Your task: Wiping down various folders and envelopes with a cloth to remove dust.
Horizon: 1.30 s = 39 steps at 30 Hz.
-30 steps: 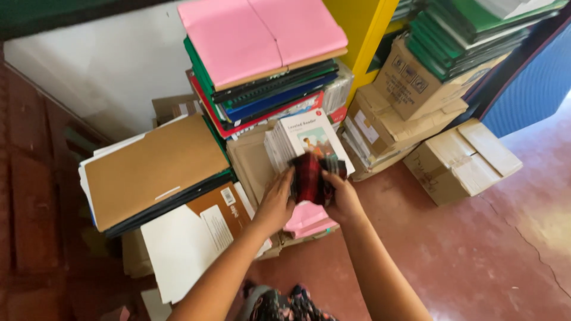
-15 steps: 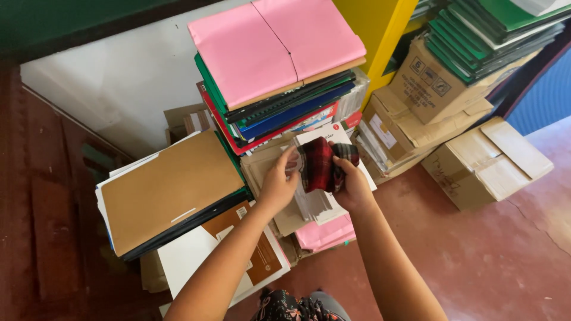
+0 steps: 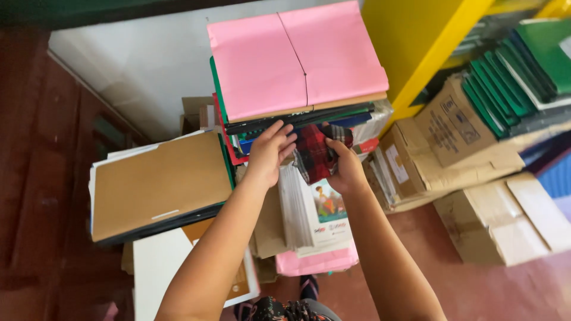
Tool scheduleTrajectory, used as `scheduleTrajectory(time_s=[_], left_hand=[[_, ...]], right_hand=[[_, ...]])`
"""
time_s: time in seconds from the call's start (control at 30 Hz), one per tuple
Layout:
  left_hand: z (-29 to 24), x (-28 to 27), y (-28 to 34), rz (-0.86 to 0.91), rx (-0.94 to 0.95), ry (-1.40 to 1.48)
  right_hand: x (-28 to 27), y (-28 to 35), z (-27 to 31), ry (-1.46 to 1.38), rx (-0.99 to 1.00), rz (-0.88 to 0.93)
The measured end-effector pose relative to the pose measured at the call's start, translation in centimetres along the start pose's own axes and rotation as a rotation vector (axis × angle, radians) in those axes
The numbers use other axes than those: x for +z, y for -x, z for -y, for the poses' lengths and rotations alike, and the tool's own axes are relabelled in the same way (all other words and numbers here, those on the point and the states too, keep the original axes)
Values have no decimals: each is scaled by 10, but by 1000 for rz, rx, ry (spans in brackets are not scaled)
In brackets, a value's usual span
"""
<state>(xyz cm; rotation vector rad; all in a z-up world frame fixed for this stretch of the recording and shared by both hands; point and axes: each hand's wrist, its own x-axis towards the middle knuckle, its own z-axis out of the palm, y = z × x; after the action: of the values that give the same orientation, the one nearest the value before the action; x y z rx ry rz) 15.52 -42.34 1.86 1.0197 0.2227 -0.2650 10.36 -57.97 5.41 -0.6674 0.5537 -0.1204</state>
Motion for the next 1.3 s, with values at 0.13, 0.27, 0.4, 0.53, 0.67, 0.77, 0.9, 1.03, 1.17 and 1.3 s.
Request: scheduleTrajectory(time_s=[0.13,0.27,0.4,0.53,0.67,0.77,0.9,1.03,1.17,1.3], left_hand=[[1,15,-23,-87,-18,98],[5,21,-37,-178,3,190],[2,23,-45,-228,23,254],[-2,29,-42,-232,20,323],[-1,22,-58,-273,17,390],[1,16,-64,-289,8,434],[-10,23,-60,-302,-34,455],[-7,23,-64,-302,-44,450],[-3,25,-70,-319,-26,417],[2,30,-79,-362,15,397]], right_hand=[[-8,-40,14,34,93,35],[-10,-64,21,32,130,76],[-9,-76,29,1,160,77],[-13,-87,38,13,221,27],[-1,-82,48,34,251,15],[2,-78,51,75,280,7],[14,-54,60,142,234,12],[10,-64,56,134,222,9],[9,-70,54,115,201,0],[8,-77,57,90,213,-10]])
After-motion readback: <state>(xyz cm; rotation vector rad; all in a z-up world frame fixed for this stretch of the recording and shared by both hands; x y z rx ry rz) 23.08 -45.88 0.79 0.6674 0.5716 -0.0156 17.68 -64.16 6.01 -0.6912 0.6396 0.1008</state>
